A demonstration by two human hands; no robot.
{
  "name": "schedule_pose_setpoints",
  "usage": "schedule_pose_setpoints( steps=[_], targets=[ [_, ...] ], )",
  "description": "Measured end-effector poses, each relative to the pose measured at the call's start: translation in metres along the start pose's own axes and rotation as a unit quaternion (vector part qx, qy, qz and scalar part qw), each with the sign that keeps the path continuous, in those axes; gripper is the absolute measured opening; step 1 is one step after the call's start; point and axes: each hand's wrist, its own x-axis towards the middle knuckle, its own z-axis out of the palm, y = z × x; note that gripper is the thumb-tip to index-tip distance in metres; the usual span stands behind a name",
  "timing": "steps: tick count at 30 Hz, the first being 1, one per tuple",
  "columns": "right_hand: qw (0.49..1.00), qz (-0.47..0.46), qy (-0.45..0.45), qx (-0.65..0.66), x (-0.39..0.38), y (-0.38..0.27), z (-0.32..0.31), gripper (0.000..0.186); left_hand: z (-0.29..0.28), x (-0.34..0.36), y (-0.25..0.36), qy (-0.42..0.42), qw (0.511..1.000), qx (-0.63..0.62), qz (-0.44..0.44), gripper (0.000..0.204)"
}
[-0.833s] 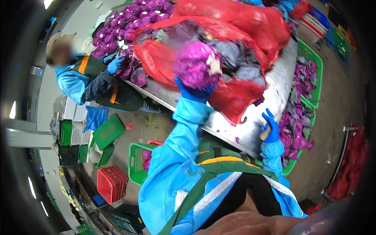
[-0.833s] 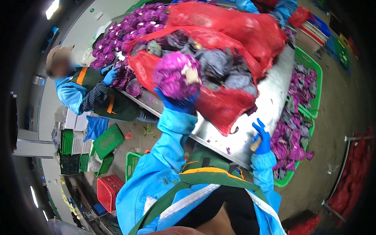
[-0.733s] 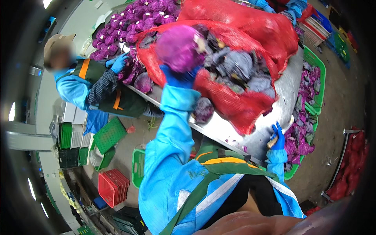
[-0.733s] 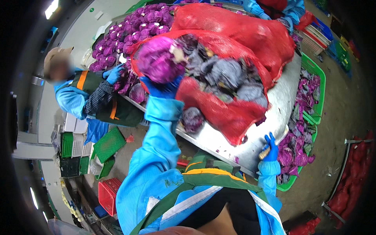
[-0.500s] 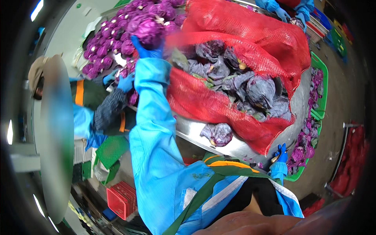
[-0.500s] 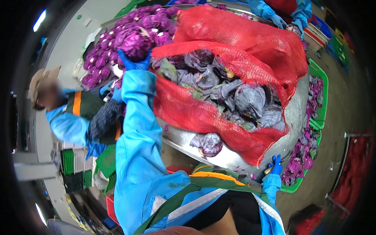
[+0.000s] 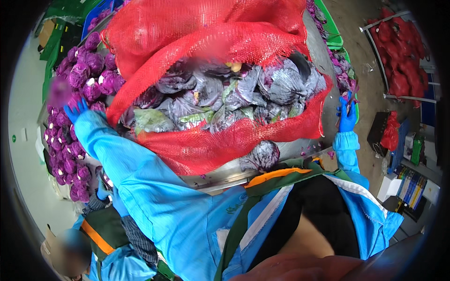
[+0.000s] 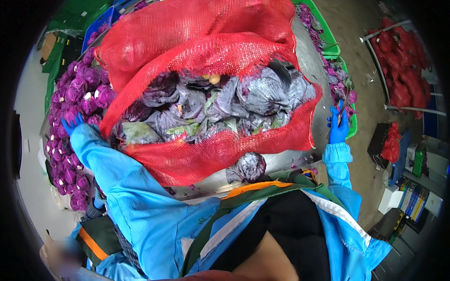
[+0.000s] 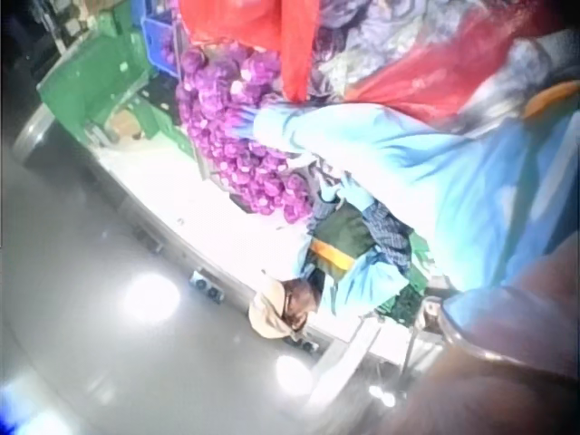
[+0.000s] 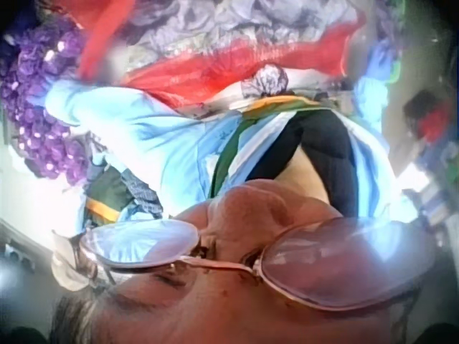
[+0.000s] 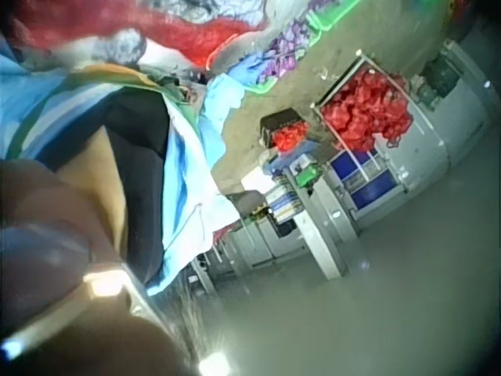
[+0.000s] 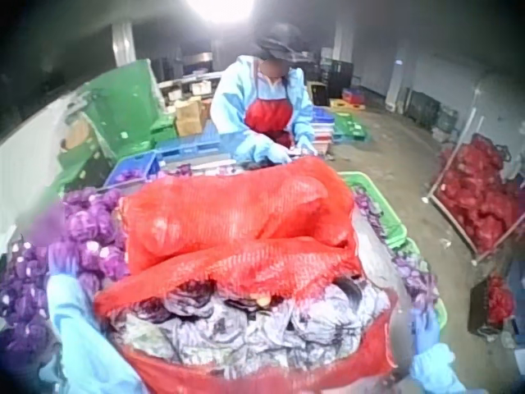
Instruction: The person trims the outer leaves of red cabbages using a knife. They pick up a cabbage from a red mesh bag, remove loose leaves by hand, and use a knife to cut the core. The trimmed cabbages are placed into a green crate.
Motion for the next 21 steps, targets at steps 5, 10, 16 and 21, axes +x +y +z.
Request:
schedule_pose_setpoints(
  steps=[5, 10, 16, 21],
  targets=[
    [0.984, -0.062, -0.165, 0.023, -0.039, -0.136, 0.061, 0.054, 0.106, -0.151, -0.007, -0.262, 0.964, 0.041, -0.028, 0.031],
    [0.921, -0.016, -0.371, 0.120, -0.066, -0.195, 0.132, 0.038, 0.114, -0.309, -0.070, -0.552, 0.729, 0.378, -0.145, 0.028],
    [0.837, 0.078, -0.538, 0.061, -0.044, -0.210, 0.242, 0.034, 0.110, -0.320, -0.197, -0.433, 0.844, 0.317, 0.001, 0.053],
    [0.923, -0.150, -0.323, -0.144, 0.019, -0.179, 0.329, 0.042, 0.148, -0.307, -0.230, -0.408, 0.858, 0.311, 0.024, 0.087]
  ],
)
